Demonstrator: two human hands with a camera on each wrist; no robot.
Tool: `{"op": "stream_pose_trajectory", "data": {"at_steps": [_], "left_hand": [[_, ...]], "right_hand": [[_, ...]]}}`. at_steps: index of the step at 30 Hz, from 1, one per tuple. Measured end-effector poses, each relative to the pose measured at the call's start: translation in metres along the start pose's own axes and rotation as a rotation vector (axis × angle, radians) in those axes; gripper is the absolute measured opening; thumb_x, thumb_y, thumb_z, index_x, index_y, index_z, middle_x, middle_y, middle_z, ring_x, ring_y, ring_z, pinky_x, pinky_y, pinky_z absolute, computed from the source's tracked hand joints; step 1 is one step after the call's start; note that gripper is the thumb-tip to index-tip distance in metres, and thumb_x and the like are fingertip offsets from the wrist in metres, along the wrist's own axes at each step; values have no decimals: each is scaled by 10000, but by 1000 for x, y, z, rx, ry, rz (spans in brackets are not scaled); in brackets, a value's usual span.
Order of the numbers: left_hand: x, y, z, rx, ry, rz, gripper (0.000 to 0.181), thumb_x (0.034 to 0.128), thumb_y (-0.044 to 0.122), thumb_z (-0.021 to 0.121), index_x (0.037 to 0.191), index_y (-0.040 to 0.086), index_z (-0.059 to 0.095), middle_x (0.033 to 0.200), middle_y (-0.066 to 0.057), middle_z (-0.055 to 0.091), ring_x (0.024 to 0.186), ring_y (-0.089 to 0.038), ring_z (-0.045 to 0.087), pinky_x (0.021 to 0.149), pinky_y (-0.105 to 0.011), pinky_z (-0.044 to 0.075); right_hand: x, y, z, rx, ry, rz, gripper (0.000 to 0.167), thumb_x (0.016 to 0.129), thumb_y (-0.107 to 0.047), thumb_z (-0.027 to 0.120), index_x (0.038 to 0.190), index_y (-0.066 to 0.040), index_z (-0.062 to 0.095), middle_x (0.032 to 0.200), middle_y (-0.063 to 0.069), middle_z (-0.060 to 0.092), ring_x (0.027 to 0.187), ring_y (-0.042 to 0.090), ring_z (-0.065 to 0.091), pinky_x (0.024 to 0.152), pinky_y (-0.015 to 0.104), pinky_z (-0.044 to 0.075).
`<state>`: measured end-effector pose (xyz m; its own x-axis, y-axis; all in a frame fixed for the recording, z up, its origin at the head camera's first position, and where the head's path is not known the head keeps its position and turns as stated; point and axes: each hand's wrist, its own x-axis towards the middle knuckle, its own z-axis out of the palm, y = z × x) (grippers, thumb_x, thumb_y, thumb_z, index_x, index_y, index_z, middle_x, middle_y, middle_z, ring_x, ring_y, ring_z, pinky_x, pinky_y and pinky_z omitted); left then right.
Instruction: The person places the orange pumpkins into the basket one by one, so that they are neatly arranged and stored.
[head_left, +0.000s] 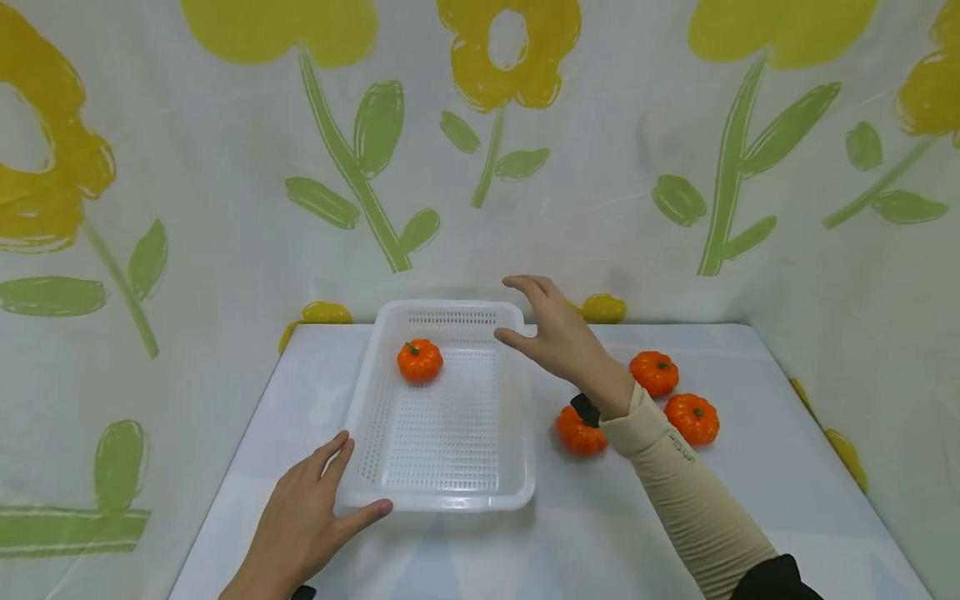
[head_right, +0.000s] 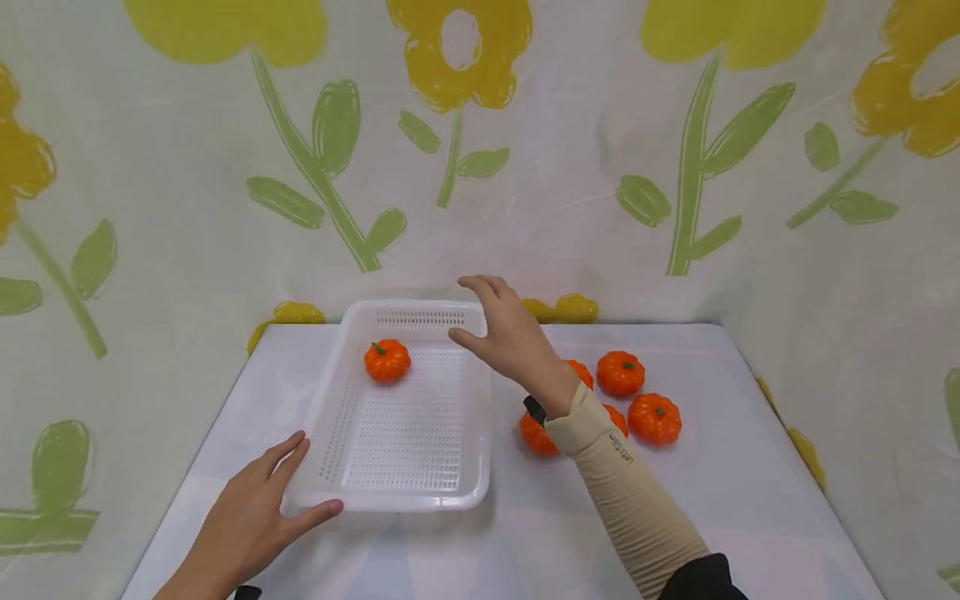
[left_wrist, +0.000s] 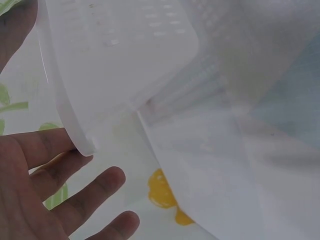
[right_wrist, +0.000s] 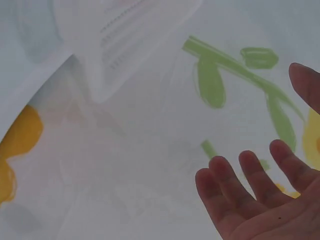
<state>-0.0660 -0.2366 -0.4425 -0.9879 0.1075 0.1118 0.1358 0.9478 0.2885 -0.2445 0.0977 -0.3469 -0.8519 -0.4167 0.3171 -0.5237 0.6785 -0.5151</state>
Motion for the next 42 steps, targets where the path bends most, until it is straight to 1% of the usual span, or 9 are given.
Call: {"op": "stream_pose_trajectory", "data": {"at_steps": [6,10,13,18,25,29,33,38,42], "left_hand": [[1,0,2,-9,4,2,1058,784,757,684,1465,-30,494,1518,-168,460,1261,-458,502,1034,-639,421],[1,1,3,-16,1,-3,1059,781,755,688,1468,-26,493,1520,-163,457,1256,-463,502,1035,-643,417],[1,1,3,-18,2,-4,1057,782,752,691,1470,-24,491,1523,-158,453,1255,-464,502,1037,-640,415],[0,0,1,-25,13,6,1052,784,749,692,1468,-24,492,1524,-151,453,1252,-460,507,1035,-630,418],[-2,-4,1,-38,34,21,1056,782,760,681,1466,-24,494,1525,-137,454,1252,-453,510,1029,-625,419],[-2,-4,4,-51,47,34,1054,783,758,683,1459,-30,501,1518,-143,464,1250,-446,519,1024,-618,426],[-2,-4,5,-54,56,33,1048,778,754,691,1456,-24,506,1514,-136,466,1242,-443,524,1019,-613,432],[-2,-4,5,-45,56,25,1049,775,757,693,1457,-19,507,1516,-134,463,1243,-445,522,1024,-616,429],[-2,-4,5,-43,46,22,1057,772,762,691,1458,-20,507,1511,-138,469,1243,-446,520,1022,-619,427]], "right_hand": [[-28,24,-14,-11,57,53,729,893,-333,800,1503,-153,445,1528,72,418,1350,284,470,1070,495,472],[-50,43,-27,-2,72,117,720,897,-319,796,1506,-176,441,1539,65,408,1392,304,423,1091,554,427],[-69,59,-36,-3,77,163,723,909,-335,780,1519,-182,424,1548,87,395,1409,338,395,1102,601,386],[-100,84,-46,-37,73,246,762,909,-389,771,1525,-117,413,1538,154,395,1402,389,373,1099,648,353],[-142,120,-54,-65,72,388,799,915,-400,762,1531,-62,381,1516,266,371,1358,492,358,1032,738,344],[-163,139,-57,-99,40,451,842,922,-434,743,1542,-26,345,1501,331,344,1341,534,336,1005,761,347],[-179,154,-57,-107,-17,491,877,924,-435,739,1537,25,312,1483,382,315,1325,559,320,994,771,346],[-192,168,-55,-131,-83,540,930,917,-461,736,1520,82,284,1451,444,284,1302,596,305,1000,782,332],[-199,177,-51,-134,-120,555,956,904,-473,744,1505,109,281,1427,469,288,1275,617,328,1000,782,334]]}}
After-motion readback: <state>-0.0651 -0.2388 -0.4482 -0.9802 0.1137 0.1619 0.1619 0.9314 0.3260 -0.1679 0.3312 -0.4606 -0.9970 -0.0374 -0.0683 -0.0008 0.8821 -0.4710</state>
